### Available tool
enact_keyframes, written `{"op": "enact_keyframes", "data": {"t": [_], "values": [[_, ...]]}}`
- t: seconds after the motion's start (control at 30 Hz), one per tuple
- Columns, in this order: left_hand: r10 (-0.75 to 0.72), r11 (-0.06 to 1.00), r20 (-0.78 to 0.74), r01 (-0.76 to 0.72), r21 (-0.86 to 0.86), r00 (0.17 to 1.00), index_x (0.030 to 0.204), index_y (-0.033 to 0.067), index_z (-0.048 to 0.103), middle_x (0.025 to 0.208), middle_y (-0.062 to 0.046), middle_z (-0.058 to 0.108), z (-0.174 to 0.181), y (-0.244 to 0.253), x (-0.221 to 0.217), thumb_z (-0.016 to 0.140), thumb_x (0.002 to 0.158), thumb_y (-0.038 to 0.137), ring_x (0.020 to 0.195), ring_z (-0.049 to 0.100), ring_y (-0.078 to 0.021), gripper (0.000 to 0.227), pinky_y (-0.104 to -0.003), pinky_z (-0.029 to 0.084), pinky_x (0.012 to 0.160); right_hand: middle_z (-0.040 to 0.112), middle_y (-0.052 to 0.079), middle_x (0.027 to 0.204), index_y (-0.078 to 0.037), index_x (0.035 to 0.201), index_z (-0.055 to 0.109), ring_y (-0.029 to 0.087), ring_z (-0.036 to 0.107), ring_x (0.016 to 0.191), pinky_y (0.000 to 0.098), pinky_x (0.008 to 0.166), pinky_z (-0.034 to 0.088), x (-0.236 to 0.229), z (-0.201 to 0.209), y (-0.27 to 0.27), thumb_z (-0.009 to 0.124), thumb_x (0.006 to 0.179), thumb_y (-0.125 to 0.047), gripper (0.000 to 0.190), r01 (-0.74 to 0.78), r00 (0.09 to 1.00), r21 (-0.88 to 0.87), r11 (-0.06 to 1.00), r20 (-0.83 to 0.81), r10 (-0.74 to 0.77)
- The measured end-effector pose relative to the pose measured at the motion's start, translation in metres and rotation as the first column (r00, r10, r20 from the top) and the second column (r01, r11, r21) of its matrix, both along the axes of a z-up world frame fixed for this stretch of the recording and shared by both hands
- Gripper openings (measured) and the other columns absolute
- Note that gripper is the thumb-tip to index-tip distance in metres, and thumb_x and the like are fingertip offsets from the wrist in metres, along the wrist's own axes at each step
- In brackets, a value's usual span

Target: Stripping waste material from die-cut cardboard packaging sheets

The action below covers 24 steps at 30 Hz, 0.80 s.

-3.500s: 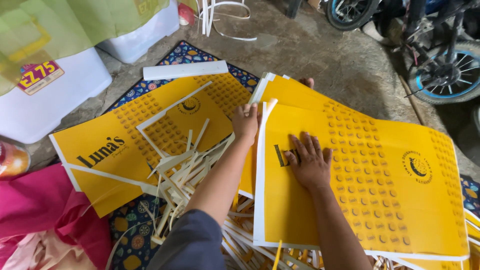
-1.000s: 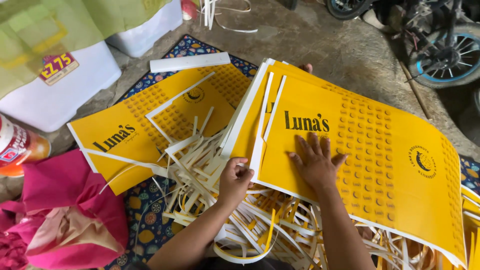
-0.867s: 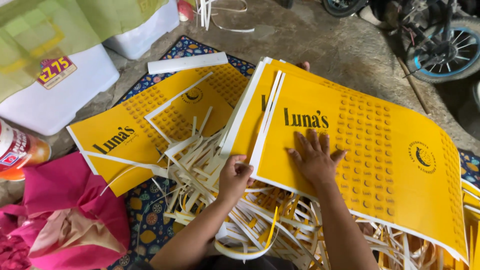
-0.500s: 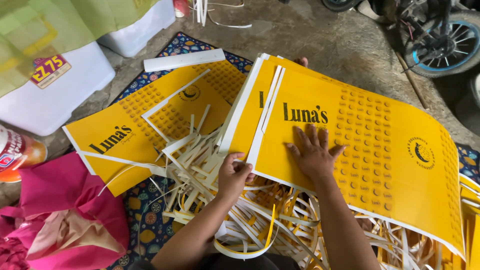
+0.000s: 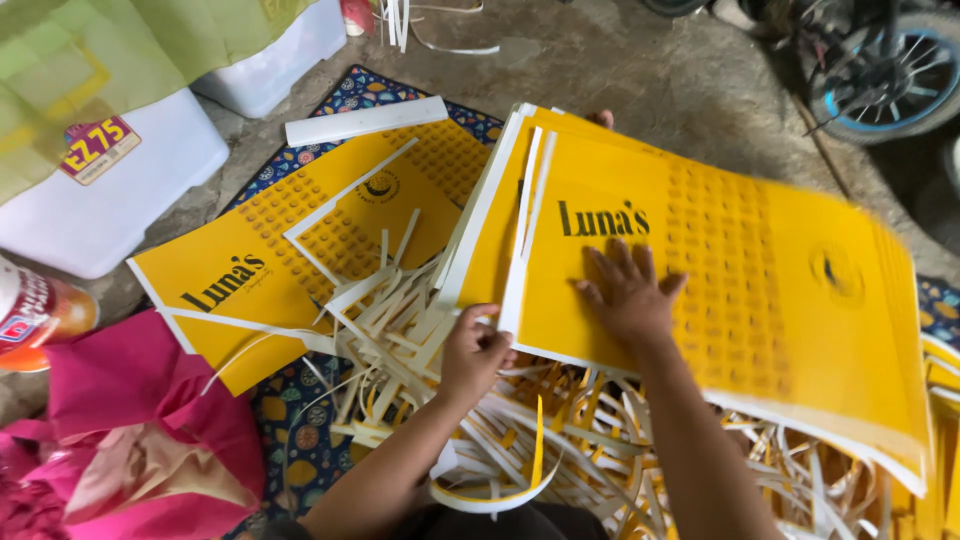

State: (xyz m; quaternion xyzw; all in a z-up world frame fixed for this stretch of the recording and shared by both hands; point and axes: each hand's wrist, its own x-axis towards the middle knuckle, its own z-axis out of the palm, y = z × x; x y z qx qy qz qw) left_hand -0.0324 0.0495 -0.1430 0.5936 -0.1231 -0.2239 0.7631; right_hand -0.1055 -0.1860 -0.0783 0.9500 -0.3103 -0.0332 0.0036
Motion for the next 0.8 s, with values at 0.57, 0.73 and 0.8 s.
{"op": "enact_keyframes", "data": {"t": [0.57,0.73,0.8], "values": [[-0.693,0.692,0.707,-0.147,0.707,0.142,0.152,0.0248,0.04,0.159,-0.011,0.033,0.062,-0.158,0.073,0.051,0.091,0.065,0.147,0.022,-0.0413,0.074,-0.066,0.019,0.11,0.074,0.016,0.078,0.003,0.093,0.076,0.025,0.071,0.068,0.0336,0.066,0.055,-0.076,-0.084,0.14,0.057,0.101,-0.03,0.04,-0.231,0.683,0.972,0.044,0.194,-0.704],[-0.871,0.42,0.443,-0.144,0.896,0.213,0.161,0.0368,0.023,0.172,-0.003,0.004,0.063,-0.158,0.069,0.026,0.089,0.076,0.157,-0.003,-0.0388,0.082,-0.076,-0.01,0.115,0.071,0.024,0.07,0.012,0.094,0.075,0.031,0.067,0.058,0.039,0.055,0.056,-0.053,-0.092,0.14,0.057,0.101,-0.037,0.053,-0.285,0.608,0.947,-0.15,0.058,-0.792],[-0.848,0.452,0.478,-0.155,0.878,0.231,0.159,0.0391,0.028,0.172,-0.001,0.009,0.059,-0.161,0.07,0.033,0.087,0.076,0.158,0.001,-0.037,0.081,-0.078,-0.006,0.114,0.071,0.021,0.068,0.009,0.094,0.076,0.026,0.068,0.06,0.0375,0.063,0.062,-0.05,-0.107,0.148,0.064,0.098,-0.032,0.043,-0.298,0.545,0.951,-0.079,0.101,-0.832]]}}
